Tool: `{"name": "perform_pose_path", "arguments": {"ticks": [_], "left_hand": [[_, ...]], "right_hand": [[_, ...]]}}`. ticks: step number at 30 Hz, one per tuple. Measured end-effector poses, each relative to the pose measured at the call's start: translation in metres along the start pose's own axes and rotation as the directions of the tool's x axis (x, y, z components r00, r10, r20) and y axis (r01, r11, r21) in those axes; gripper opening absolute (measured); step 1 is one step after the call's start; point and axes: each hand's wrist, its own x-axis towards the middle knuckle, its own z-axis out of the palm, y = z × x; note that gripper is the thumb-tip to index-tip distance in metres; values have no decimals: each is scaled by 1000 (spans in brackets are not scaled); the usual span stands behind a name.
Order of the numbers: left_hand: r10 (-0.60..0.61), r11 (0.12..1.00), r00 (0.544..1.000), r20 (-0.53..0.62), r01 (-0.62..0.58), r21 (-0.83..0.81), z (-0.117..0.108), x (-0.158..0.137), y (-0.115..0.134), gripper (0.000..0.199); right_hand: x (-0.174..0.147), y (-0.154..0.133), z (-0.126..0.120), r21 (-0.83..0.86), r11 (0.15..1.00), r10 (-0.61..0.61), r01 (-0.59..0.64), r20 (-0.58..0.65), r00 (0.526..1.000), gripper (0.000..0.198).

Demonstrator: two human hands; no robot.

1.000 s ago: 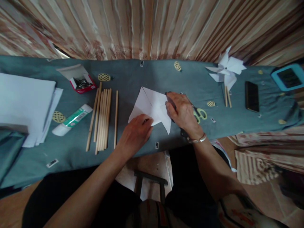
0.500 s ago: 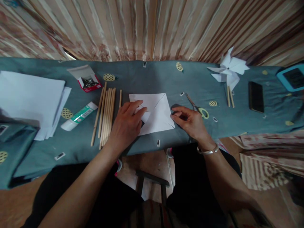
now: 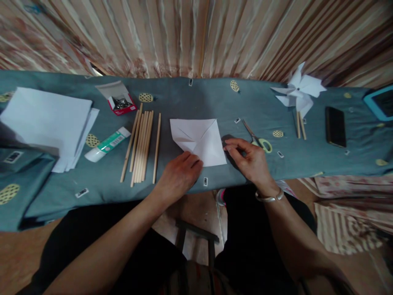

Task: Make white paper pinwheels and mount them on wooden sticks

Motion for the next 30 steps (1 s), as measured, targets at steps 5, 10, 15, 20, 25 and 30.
{"name": "perform_pose_path", "arguments": {"ticks": [5, 10, 15, 20, 25, 30], "left_hand": [[-66, 994, 997, -31, 62, -93, 0, -4, -3, 17], [-66, 984, 995, -75, 53, -170, 0, -9, -4, 20], [-40, 987, 997, -63, 30, -159, -4, -13, -1, 21], [-47, 986, 999, -20, 44, -162, -4, -13, 1, 22], [-56, 986, 998, -7, 55, -155, -3, -12, 0, 22], [-70, 983, 997, -10, 67, -170, -3, -13, 0, 21]], "right_hand": [[4, 1, -2, 167, 985, -65, 51, 81, 995, 23], [2, -5, -3, 364, 926, -203, 103, 248, 947, 25], [3, -11, -1, 429, 901, -191, 67, 253, 948, 8], [3, -11, 7, 382, 919, -205, 97, 254, 945, 11], [2, -14, 6, 335, 936, -210, 112, 274, 939, 9], [2, -12, 2, 325, 940, -209, 101, 315, 926, 6]]}}
